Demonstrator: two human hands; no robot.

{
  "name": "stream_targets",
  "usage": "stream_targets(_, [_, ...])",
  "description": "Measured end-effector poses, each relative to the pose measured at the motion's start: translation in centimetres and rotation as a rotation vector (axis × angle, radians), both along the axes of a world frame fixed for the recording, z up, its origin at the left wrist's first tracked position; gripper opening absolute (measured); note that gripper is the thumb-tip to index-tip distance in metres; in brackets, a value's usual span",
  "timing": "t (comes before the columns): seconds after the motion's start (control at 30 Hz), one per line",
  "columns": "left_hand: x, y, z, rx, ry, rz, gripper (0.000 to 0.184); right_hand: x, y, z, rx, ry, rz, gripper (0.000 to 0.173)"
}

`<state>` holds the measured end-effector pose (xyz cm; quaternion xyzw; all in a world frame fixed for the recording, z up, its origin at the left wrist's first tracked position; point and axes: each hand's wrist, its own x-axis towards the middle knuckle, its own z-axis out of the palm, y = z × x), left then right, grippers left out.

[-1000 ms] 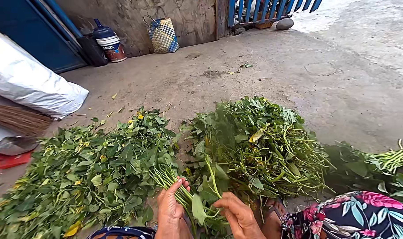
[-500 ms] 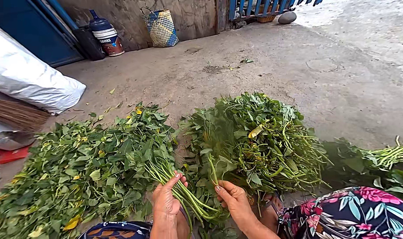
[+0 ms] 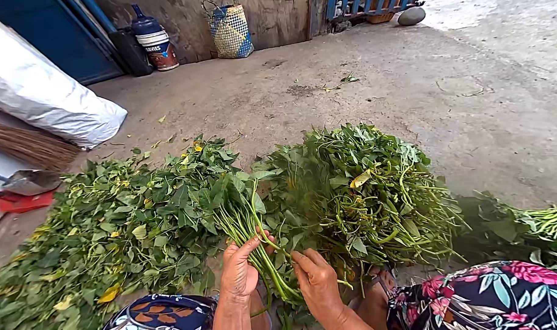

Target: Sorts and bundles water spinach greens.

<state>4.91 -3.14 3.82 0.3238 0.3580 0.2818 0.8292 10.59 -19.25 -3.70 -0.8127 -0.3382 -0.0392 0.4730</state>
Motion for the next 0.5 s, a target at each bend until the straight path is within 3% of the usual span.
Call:
stream_targets(0.17, [-0.3,0.1,0.1,-0.016,-0.135,-0.002,0.02,0.2,0.1,0.5,-0.039,-0.117,-0.053,0.021])
stream_targets(0.3, [-0.5,-0.1,0.2,0.066,-0.128,-0.026,0.034,0.3,0.0,1.5,-0.143,-0.071,-0.048,0.026])
stream_targets(0.4, [-0.6,-0.1,0.3,0.123,-0.094,-0.084,0.039,1.2,0.1,3.5,-0.222,0.437,0.104,0.069])
stream_targets(0.43, [-0.6,-0.2,0.3,0.125,-0.103,-0.1,0.039,1.8,0.3,4.0,-0.135,0.654,0.17,0.067])
stream_targets(0.5, [-0.5,-0.2,0.2,0.125,-0.105,-0.106,0.038,2.5,1.1,4.9,0.251,1.01,0.266,0.04])
